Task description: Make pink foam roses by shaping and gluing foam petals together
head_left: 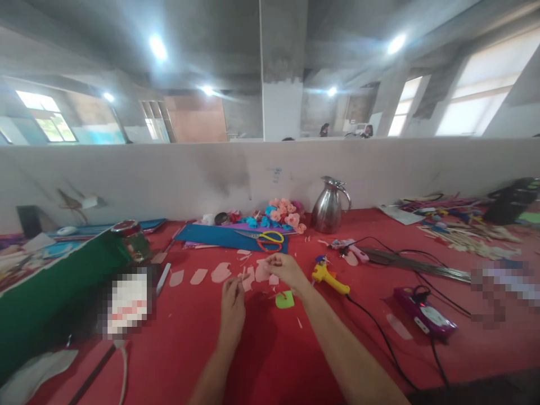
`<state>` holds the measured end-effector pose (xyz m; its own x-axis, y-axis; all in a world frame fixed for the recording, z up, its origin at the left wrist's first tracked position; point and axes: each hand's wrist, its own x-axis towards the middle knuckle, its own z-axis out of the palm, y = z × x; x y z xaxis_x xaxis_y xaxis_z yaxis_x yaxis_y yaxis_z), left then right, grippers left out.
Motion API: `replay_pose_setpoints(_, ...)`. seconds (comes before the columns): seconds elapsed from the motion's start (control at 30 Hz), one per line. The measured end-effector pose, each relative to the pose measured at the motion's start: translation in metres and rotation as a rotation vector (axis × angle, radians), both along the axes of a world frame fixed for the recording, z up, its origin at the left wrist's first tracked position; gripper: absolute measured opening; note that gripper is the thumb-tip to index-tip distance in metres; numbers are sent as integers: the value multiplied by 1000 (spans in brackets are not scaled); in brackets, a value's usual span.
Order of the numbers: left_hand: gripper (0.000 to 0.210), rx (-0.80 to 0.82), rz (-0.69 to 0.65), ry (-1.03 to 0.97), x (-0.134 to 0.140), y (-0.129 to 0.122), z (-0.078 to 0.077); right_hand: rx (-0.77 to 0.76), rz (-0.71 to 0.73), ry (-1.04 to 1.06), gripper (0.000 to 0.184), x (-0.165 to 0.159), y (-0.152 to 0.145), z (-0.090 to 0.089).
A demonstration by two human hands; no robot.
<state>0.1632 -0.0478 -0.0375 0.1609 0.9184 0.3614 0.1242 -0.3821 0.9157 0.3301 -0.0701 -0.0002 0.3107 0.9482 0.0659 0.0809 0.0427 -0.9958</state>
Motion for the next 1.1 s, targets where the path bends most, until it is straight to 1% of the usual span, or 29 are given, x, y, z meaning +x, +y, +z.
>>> replay_pose_setpoints(0.03, 30, -76, -44, -55, 1, 2, 2, 19, -41, 82, 28, 2, 0, -2)
replay_pose_setpoints(0.1, 32, -243, -148, -193, 6, 6, 8, 31, -73, 206, 41, 6, 0, -7)
replay_pose_setpoints(0.17, 35, -379, -229, -358, 13, 9, 15, 33, -71, 293, 47, 10, -2, -11)
replay_pose_setpoints(0.27, 35, -523, -284, -531, 26, 13, 25, 52, -88, 355, 43, 15, -3, -12)
replay_pose_setpoints(0.33, 32, -593, -337, -565, 33, 16, 30, 59, -121, 374, 40, 17, -4, -11)
replay_pose_setpoints(0.4, 29, -647, -396, -556, 38, 16, 32, 60, -157, 381, 37, 19, -5, -8)
replay_pose_setpoints(0.47, 29, -684, -424, -529, 40, 15, 29, 55, -184, 366, 35, 20, -6, -6)
replay_pose_setpoints(0.6, 33, -691, -397, -457, 36, 9, 20, 56, -218, 327, 29, 19, -8, -5)
replay_pose_setpoints(0.7, 34, -681, -384, -432, 31, 6, 17, 70, -215, 292, 27, 14, -9, -6)
replay_pose_setpoints(0.9, 34, -715, -412, -449, 32, 5, 17, 95, -259, 241, 24, 1, -10, -10)
replay_pose_setpoints(1.1, 29, -744, -387, -500, 34, 2, 21, 115, -271, 243, 23, -7, -9, -13)
